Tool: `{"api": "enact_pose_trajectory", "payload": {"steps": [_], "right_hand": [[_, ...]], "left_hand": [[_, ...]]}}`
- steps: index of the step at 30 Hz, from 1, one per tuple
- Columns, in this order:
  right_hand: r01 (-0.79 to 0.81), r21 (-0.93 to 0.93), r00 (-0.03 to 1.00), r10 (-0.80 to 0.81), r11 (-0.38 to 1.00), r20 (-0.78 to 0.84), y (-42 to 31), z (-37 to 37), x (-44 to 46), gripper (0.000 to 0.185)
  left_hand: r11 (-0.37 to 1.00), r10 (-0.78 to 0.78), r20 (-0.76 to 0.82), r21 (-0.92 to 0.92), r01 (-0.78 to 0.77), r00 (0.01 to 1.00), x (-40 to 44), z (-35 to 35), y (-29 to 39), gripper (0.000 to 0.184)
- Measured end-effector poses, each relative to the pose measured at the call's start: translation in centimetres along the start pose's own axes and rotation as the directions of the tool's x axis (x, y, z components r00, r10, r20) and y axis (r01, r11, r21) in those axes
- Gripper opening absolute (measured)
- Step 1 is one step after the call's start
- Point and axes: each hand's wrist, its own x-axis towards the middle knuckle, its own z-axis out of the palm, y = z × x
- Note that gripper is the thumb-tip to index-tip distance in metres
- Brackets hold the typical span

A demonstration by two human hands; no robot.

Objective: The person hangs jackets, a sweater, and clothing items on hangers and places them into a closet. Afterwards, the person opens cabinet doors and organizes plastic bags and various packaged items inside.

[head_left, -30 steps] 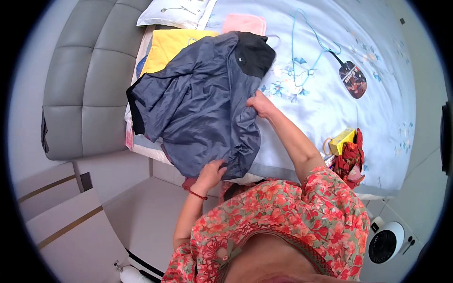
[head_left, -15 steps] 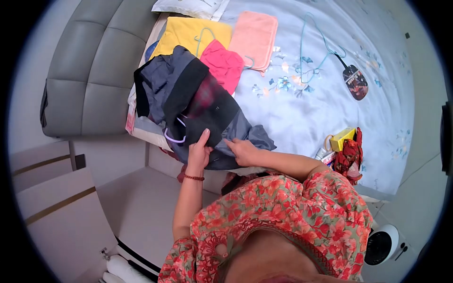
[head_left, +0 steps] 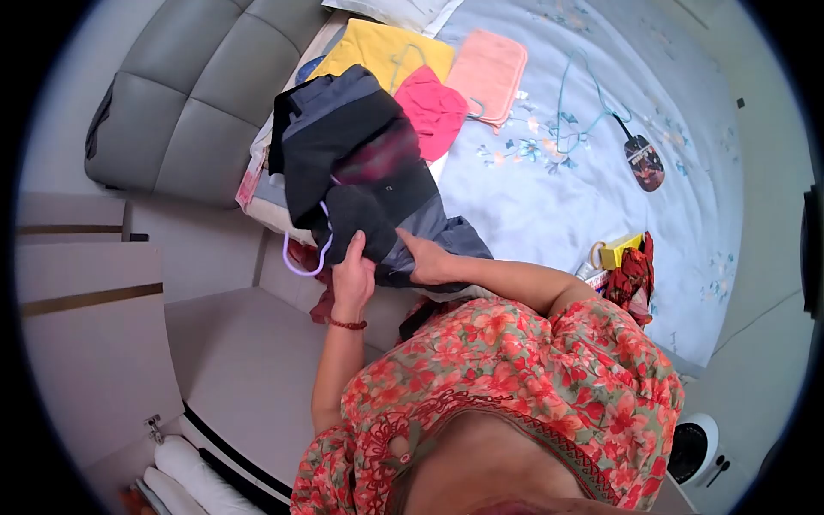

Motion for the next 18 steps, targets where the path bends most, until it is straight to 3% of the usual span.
{"api": "enact_pose_trajectory", "payload": {"steps": [1, 3, 4, 7, 9, 11, 12, 13, 14, 15, 16, 17, 18], "right_hand": [[0.006, -0.047, 0.999, -0.004, 0.999, 0.033, -0.7, 0.4, -0.1, 0.09], [0.024, -0.1, 0.997, -0.017, 0.995, 0.074, -2.7, 0.8, -0.8, 0.092], [0.099, -0.132, 0.993, -0.088, 0.986, 0.084, -5.8, 2.5, -0.6, 0.088], [0.254, -0.159, 0.965, -0.239, 0.954, 0.109, -7.5, 2.8, -1.7, 0.082], [0.341, -0.164, 0.937, -0.319, 0.926, 0.145, -8.9, 3.0, -2.8, 0.081], [0.437, -0.045, 0.895, -0.429, 0.898, 0.123, -13.3, 5.1, -2.6, 0.078], [0.419, 0.013, 0.897, -0.416, 0.908, 0.151, -15.2, 4.9, -3.8, 0.076], [0.416, 0.083, 0.884, -0.424, 0.906, 0.197, -17.3, 5.9, -4.2, 0.074], [0.412, 0.049, 0.879, -0.411, 0.91, 0.241, -19.8, 7.8, -4.6, 0.071], [0.384, -0.006, 0.892, -0.37, 0.923, 0.259, -21.0, 8.7, -5.6, 0.069], [0.408, 0.028, 0.871, -0.398, 0.912, 0.289, -21.1, 9.7, -6.4, 0.066], [0.428, 0.056, 0.849, -0.422, 0.902, 0.317, -21.3, 10.4, -7.3, 0.064], [0.352, 0.114, 0.873, -0.369, 0.929, 0.319, -24.3, 12.0, -10.9, 0.061]], "left_hand": [[0.997, 0.078, 0.035, 0.02, -0.078, 0.996, -0.9, -0.5, 0.5, 0.03], [0.996, 0.088, 0.002, 0.032, -0.088, 0.996, -3.0, -1.5, 1.7, 0.03], [0.99, 0.129, -0.024, 0.056, -0.128, 0.991, -4.8, -3.1, 4.8, 0.03], [0.963, 0.24, -0.09, 0.149, -0.225, 0.967, -7.5, -3.7, 5.7, 0.03], [0.906, 0.387, 0.05, 0.166, -0.39, 0.921, -10.2, -2.4, 7.9, 0.027], [0.738, 0.341, 0.063, 0.599, -0.309, 0.938, -13.2, -5.2, 13.2, 0.025], [0.809, 0.35, 0.029, 0.494, -0.318, 0.936, -15.0, -5.3, 15.0, 0.023], [0.434, 0.565, 0.33, 0.66, -0.613, 0.756, -16.2, -4.5, 16.4, 0.025], [0.386, 0.595, 0.378, 0.641, -0.664, 0.71, -18.0, -6.0, 17.4, 0.027], [0.536, 0.534, 0.332, 0.579, -0.614, 0.778, -19.6, -7.6, 17.9, 0.03], [0.388, 0.596, 0.448, 0.566, -0.727, 0.667, -20.5, -8.3, 18.0, 0.034], [0.369, 0.574, 0.478, 0.573, -0.731, 0.665, -22.1, -9.7, 18.5, 0.039], [0.148, 0.59, 0.585, 0.599, -0.787, 0.556, -25.8, -10.4, 20.6, 0.042]]}}
